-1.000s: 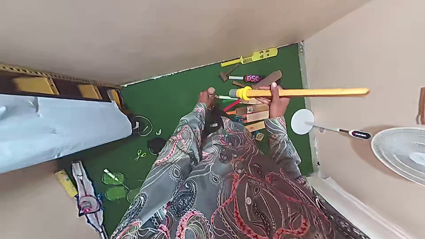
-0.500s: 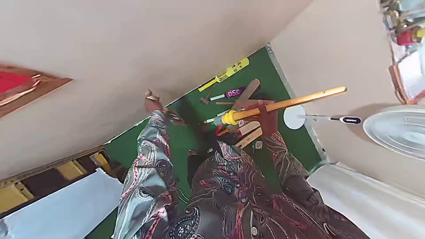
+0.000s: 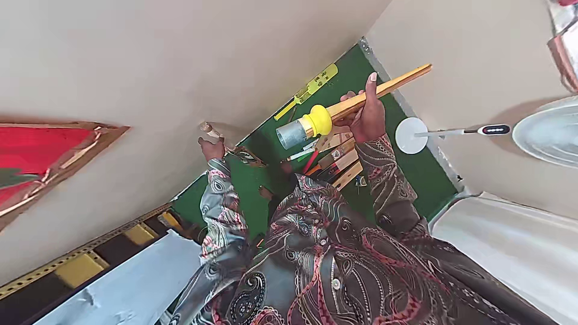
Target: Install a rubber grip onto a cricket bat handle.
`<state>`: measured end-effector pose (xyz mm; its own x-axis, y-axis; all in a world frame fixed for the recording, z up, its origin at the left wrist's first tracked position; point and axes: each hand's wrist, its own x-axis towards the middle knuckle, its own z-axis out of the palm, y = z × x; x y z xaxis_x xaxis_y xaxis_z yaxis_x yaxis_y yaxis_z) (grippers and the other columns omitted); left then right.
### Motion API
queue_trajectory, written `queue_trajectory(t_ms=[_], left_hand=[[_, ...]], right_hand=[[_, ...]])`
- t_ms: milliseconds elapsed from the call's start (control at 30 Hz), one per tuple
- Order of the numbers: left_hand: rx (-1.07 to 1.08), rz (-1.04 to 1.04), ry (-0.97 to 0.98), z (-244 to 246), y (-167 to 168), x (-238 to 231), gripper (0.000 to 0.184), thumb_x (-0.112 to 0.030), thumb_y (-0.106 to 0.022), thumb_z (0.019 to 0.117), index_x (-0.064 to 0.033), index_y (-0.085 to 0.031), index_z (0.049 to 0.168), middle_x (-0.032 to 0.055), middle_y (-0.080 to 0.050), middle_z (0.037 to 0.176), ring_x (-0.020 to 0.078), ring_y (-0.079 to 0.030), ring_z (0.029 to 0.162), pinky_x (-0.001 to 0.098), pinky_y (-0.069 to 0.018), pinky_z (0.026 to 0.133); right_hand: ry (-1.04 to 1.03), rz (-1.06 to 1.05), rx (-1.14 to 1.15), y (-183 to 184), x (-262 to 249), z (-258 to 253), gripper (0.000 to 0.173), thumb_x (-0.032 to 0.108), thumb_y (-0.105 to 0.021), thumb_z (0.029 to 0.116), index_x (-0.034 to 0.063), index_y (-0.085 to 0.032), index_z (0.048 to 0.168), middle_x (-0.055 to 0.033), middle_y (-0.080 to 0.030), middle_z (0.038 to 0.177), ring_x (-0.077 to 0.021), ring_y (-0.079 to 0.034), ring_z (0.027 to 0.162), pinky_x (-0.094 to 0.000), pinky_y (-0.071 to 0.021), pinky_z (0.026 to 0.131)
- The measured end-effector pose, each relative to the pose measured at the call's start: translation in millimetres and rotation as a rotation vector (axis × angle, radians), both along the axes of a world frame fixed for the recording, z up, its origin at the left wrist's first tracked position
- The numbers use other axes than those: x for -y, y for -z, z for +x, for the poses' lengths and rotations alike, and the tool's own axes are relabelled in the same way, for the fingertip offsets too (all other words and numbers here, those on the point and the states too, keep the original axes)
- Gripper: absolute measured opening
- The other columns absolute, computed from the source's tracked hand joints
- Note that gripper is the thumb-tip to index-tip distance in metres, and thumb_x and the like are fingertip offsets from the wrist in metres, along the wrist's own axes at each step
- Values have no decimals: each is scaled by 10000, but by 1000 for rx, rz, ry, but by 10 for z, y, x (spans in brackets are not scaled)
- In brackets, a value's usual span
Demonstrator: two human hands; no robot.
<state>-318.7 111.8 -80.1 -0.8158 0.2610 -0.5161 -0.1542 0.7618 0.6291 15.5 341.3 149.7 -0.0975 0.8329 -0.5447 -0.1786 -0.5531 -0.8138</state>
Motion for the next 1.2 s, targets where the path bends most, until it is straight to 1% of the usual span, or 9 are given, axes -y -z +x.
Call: queue_trajectory(t_ms=[100,167,300,467,600,700,1033,1133,1200], left_hand=[[156,621,322,470,-1198,1,463,-251,-587,1051,-36,-513,1454,153,-587,1426,253,-636,1243,422,-558,1021],[302,870,619,797,-2018,52,411,-264,-445,1105,-47,-539,1442,127,-602,1435,277,-631,1264,434,-547,1045],[200,690,927,1284,-2909,229,551,-393,-576,1041,-26,-526,1449,102,-645,1368,218,-681,1169,398,-601,965],[24,641,905,1676,-3140,811,283,-300,-676,1002,-71,-707,1165,14,-727,879,62,-677,716,225,-572,645],[-55,718,789,1944,-3248,1185,409,-203,-715,970,-72,-643,1351,21,-727,1021,21,-663,733,165,-556,616],[-80,817,760,2062,-3206,1340,470,-153,-713,960,-27,-599,1398,58,-711,1168,53,-690,922,198,-585,783],[-318,964,541,2287,-2987,1683,444,-152,-874,810,-2,-681,1181,57,-736,1037,118,-723,895,268,-633,754],[58,852,823,2077,-3135,1738,576,-384,-735,940,-56,-548,1375,22,-690,1189,114,-679,1053,276,-593,885],[368,809,1028,1903,-3213,1627,696,-604,-452,1030,-70,-446,1475,9,-689,1182,103,-679,1024,282,-590,865]], right_hand=[[-13,-10,-28,-133,222,-16,421,448,-538,1059,80,-497,1260,-123,-743,902,-241,-735,646,-361,-600,462],[-90,46,-29,-200,431,-26,407,387,-572,1057,45,-496,1263,-141,-752,905,-257,-739,649,-359,-596,456],[-151,256,4,-380,899,-118,357,376,-473,1101,27,-484,1176,-132,-751,837,-255,-733,609,-346,-576,409],[-55,402,-75,-669,1352,-176,309,323,-375,1134,31,-464,1092,-115,-711,768,-237,-719,591,-327,-556,377],[-22,506,-136,-800,1558,-126,303,199,-294,1147,2,-477,1008,-128,-686,749,-266,-714,588,-403,-618,443],[14,574,-190,-867,1691,-105,270,120,-318,1134,-3,-483,960,-119,-646,716,-259,-704,589,-433,-647,509],[192,568,-236,-952,2168,-34,281,108,-330,1130,-31,-465,926,-158,-610,658,-323,-677,519,-521,-640,498],[177,639,-175,-982,2171,109,304,73,-346,1117,-22,-481,862,-164,-637,636,-319,-681,501,-474,-631,461],[122,649,-225,-995,2154,182,364,93,-290,1122,-6,-472,823,-152,-625,604,-296,-674,485,-465,-631,465]])
